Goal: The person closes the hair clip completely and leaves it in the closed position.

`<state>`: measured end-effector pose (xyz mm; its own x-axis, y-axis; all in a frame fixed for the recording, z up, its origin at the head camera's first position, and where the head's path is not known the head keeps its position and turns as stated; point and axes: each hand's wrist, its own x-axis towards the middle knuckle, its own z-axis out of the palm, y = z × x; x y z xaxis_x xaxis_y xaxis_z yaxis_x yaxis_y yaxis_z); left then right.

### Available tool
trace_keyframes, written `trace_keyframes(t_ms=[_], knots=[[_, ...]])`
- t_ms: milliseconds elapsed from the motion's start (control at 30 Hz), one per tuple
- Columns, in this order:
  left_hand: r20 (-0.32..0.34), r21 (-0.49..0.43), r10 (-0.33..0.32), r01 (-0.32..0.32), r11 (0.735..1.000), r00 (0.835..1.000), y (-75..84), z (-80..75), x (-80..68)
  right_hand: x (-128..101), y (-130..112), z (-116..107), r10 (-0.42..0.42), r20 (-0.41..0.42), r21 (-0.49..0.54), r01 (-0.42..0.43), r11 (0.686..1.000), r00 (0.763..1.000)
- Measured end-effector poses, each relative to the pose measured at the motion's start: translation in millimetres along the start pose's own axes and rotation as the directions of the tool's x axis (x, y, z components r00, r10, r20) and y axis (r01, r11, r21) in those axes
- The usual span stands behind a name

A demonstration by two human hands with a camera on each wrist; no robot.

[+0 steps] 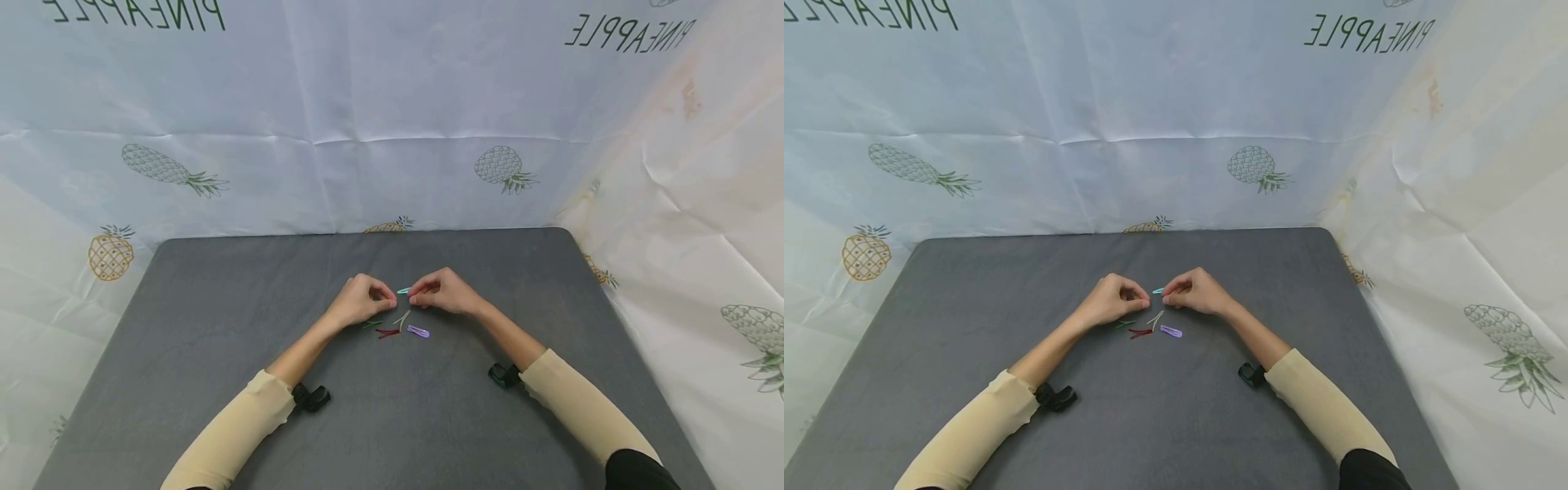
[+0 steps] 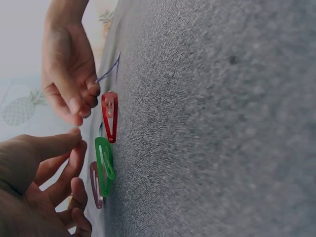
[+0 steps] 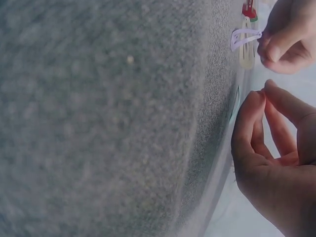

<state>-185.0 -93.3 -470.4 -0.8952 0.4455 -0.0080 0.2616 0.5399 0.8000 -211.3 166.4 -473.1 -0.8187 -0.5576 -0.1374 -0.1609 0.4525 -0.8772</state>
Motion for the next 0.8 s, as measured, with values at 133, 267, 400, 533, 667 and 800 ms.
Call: trace_keyframes(t_ms=[133,267,400,533,667,800], knots=[[0.036,-0.014,0.004,-0.004,1.0,0.999,0.4,0.1,-5.9,0,-1,1,-0.004,0.028,0.001,0.004,1.0,1.0],[0.058,-0.007,0.002,-0.001,1.0,0.998,0.6,1.5,-10.4,0,-1,3,-0.004,0.059,0.018,0.003,1.0,0.998],[0.063,0.011,-0.003,0.003,1.0,0.998,0.0,3.0,-13.2,-1,-2,4,0.006,0.084,0.032,-0.009,0.999,0.996],[0.071,0.025,-0.012,0.01,1.0,0.997,-1.2,4.6,-15.1,-2,-2,4,0.02,0.105,0.03,-0.024,0.999,0.994],[0.07,0.037,-0.025,0.022,0.999,0.997,-1.6,6.2,-16.3,-1,0,5,0.035,0.118,0.027,-0.038,0.999,0.992],[0.059,0.048,-0.053,0.05,0.998,0.997,-1.6,7.8,-16.7,-1,0,6,0.03,0.125,0.029,-0.034,0.999,0.992]])
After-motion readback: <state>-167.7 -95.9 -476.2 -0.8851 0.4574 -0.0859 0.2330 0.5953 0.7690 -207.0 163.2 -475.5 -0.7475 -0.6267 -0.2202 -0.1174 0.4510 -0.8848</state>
